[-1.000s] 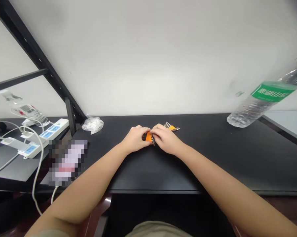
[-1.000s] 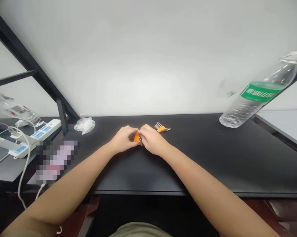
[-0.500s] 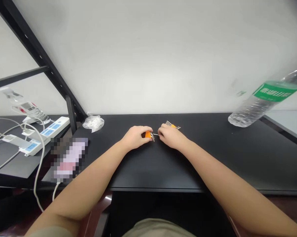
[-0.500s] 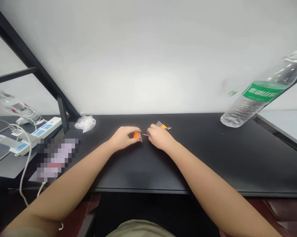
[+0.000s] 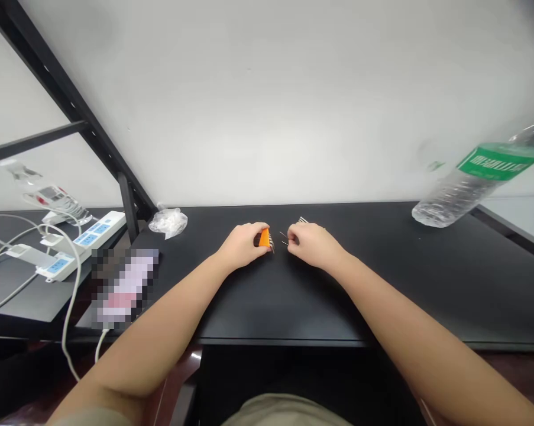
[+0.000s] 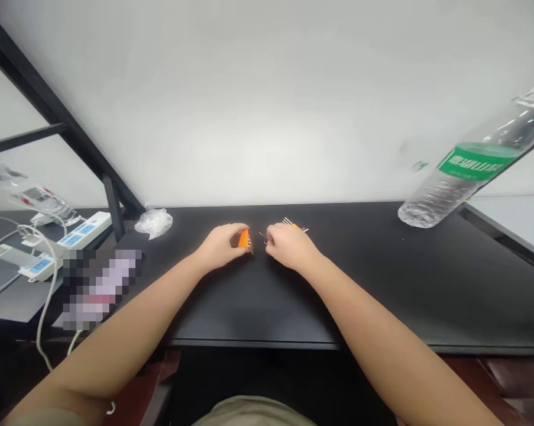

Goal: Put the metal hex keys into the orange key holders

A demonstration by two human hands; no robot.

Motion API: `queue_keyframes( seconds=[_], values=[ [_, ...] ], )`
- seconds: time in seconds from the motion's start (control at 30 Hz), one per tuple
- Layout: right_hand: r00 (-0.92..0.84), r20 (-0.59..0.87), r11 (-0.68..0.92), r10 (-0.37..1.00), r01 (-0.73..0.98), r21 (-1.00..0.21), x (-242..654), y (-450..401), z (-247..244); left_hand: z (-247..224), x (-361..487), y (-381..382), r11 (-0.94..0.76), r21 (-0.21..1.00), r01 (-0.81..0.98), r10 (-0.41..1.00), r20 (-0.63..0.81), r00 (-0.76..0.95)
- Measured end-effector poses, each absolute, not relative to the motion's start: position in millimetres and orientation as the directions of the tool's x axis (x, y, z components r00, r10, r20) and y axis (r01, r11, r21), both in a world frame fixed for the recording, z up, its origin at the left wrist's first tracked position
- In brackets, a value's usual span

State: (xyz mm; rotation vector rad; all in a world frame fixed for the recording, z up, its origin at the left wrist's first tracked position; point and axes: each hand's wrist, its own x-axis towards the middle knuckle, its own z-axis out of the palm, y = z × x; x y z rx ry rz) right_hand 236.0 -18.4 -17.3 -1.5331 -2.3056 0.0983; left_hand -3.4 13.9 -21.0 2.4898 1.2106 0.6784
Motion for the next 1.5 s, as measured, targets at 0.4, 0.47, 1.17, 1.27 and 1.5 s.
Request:
queue_keyframes(
  seconds=[0.4, 0.47, 1.17, 1.27, 1.5],
  values=[
    [-0.451, 0.363, 0.567, 0.815, 0.750, -0.342, 233, -16, -19, -19, -1, 11, -0.632, 0.416, 0.654, 0.774, 0.298, 0.559],
    [-0.460, 0.364, 0.574, 0.810, 0.749, -0.330, 234, -17, -18, -18, -1, 11, -0.633, 0.410, 0.657, 0.774, 0.292, 0.562],
    [-0.404, 0.442, 0.585, 0.801, 0.686, -0.432, 235, -19, -16, -15, 0, 6, -0.624, 0.443, 0.644, 0.779, 0.281, 0.561],
    [-0.415, 0.446, 0.596, 0.793, 0.679, -0.429, 236, -19, -14, -17, 1, 6, -0.619, 0.466, 0.632, 0.780, 0.266, 0.567],
    [-0.411, 0.441, 0.590, 0.798, 0.681, -0.433, 236, -21, -11, -16, -1, 7, -0.591, 0.497, 0.636, 0.801, 0.264, 0.538]
  ],
)
